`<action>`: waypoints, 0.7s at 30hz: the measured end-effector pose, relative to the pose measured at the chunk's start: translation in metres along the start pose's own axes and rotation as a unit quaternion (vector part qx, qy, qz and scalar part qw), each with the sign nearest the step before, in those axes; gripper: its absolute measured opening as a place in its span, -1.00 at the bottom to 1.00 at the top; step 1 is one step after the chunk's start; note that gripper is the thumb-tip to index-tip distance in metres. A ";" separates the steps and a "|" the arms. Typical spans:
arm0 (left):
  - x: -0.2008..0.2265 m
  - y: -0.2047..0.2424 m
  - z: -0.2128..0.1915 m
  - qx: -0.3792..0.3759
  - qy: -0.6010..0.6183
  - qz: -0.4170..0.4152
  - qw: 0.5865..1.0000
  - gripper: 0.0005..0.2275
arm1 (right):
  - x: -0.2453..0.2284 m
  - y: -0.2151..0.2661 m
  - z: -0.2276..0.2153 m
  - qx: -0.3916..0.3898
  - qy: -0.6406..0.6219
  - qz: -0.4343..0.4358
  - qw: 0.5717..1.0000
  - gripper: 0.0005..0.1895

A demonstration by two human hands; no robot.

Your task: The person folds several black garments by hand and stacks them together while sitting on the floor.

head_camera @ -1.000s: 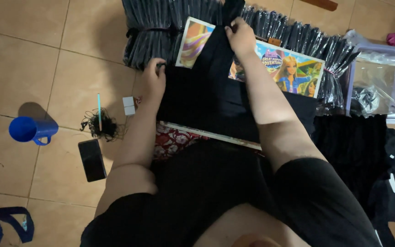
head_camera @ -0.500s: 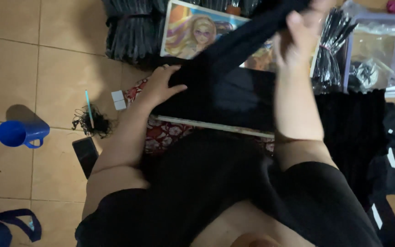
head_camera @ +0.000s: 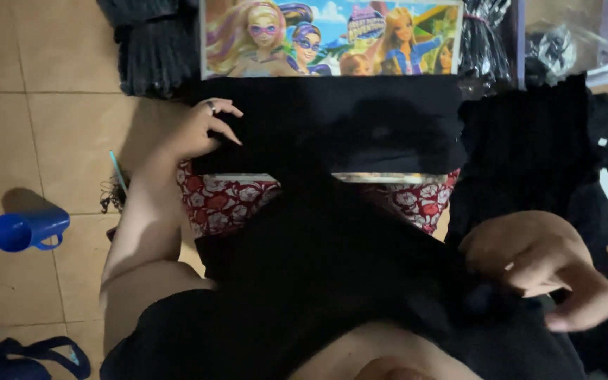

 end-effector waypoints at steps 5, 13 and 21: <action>-0.006 0.004 -0.005 0.015 -0.031 0.015 0.999 -0.87 | 0.055 0.029 0.010 0.195 0.046 0.071 0.977 -0.65; 0.007 0.000 -0.026 0.138 -0.031 -0.104 0.984 -0.85 | 0.228 0.008 -0.040 0.376 0.045 0.237 0.895 -0.69; 0.015 0.005 -0.013 0.072 -0.115 -0.157 0.978 -0.72 | 0.231 0.005 -0.062 0.292 0.409 0.167 0.848 -0.77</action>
Point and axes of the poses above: each hand's wrist, its own y-axis away from the middle knuckle, its own z-axis out of the palm, x = y × z, the point moved 10 cm from there along -y, towards the middle knuckle, and after that the axes turned 5 degrees about x, right-handed, at the moved point
